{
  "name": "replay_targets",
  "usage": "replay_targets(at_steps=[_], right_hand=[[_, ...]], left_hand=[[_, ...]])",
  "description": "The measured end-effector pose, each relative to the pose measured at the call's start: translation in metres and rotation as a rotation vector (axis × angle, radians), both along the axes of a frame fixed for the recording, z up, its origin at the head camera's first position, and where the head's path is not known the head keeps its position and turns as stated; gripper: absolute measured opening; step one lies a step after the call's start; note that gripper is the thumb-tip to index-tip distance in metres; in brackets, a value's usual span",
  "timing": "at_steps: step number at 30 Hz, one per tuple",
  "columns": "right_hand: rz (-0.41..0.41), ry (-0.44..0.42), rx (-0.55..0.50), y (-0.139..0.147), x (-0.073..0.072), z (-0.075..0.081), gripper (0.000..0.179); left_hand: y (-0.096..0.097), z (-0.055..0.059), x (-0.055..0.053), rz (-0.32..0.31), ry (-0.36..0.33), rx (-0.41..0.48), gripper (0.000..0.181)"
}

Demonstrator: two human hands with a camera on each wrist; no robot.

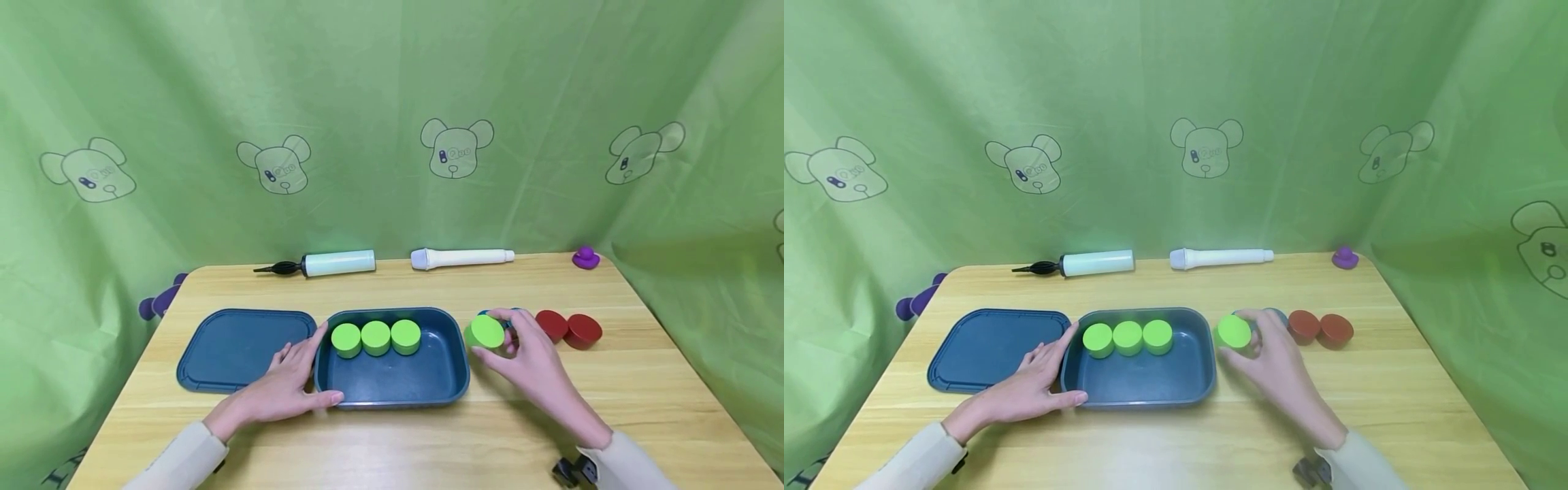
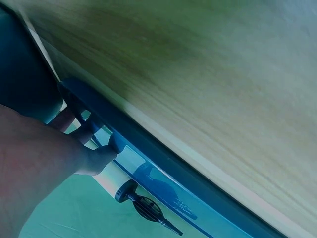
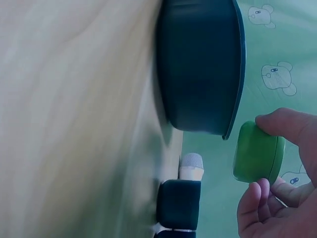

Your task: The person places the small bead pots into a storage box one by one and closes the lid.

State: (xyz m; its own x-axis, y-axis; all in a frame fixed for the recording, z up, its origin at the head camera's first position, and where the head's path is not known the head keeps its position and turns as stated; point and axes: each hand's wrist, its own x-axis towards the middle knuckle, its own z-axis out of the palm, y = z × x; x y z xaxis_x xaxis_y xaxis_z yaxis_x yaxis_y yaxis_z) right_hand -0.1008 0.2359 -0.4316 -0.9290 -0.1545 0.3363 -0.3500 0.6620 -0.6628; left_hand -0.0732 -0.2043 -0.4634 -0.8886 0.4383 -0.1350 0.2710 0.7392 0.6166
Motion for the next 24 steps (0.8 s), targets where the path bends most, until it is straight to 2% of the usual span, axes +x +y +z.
replay_targets(at_steps=[10, 15, 24], right_hand=[[0.003, -0.055, 0.005, -0.016, -0.009, 0.011, 0.061], [0.032, -0.097, 0.003, -0.024, -0.015, 0.014, 0.062], [0.097, -0.143, -0.001, -0.035, -0.021, 0.009, 0.061]], left_hand=[[0.001, 0.0, 0.0, -0.007, -0.006, 0.007, 0.121], [0.001, 0.001, 0.0, -0.007, -0.002, 0.007, 0.121], [0.0, 0.0, -0.002, -0.01, -0.005, 0.009, 0.121]])
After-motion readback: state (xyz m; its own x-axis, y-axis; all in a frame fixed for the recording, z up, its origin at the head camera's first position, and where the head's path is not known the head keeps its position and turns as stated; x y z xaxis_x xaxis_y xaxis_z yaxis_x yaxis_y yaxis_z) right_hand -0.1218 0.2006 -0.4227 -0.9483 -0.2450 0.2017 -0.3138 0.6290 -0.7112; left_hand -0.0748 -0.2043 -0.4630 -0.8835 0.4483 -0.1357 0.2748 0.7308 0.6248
